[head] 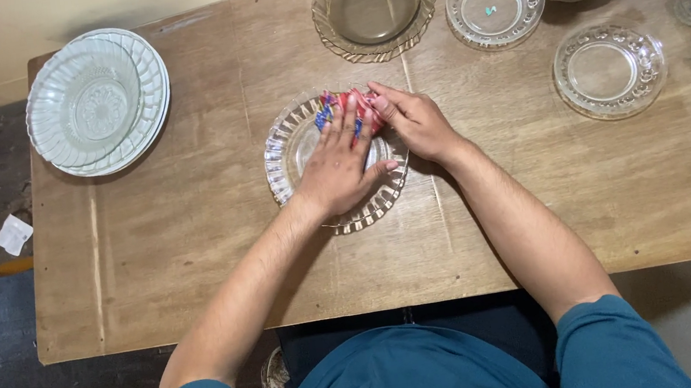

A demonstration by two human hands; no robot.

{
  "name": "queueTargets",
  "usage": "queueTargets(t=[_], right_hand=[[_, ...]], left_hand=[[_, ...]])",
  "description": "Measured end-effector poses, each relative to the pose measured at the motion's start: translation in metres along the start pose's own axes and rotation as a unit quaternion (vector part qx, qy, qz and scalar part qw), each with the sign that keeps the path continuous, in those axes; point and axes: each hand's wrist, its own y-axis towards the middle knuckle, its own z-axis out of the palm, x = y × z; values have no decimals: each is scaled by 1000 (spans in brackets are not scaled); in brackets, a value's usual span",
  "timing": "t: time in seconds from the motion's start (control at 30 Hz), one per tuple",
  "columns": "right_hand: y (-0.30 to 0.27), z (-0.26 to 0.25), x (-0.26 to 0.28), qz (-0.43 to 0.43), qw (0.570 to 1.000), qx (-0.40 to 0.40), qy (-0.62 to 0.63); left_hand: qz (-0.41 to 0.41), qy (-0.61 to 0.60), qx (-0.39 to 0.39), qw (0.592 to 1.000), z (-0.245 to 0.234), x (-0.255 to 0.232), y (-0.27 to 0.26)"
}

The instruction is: The person wipes multiple glass plates and bowls with a colorful cloth on a wooden table. They handle each item individually, wiping the surfaces and edges, then stack the cleaned glassware on a paper plate.

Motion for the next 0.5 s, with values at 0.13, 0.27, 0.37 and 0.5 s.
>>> queueTargets(t=[0.13, 0.27, 0.37, 0.5], right_hand=[[2, 5, -17, -35, 998, -1, -60], [2, 8, -21, -56, 997, -9, -54], [2, 9, -18, -66, 996, -5, -53], [4, 10, -20, -73, 995, -4, -65]], left_hand=[[-14, 36, -10, 999, 6, 18, 3], [-61, 79, -11, 995, -2, 33, -5], [-75, 93, -20, 993, 0, 46, -19], [-81, 102, -59, 990, 1, 58, -50]])
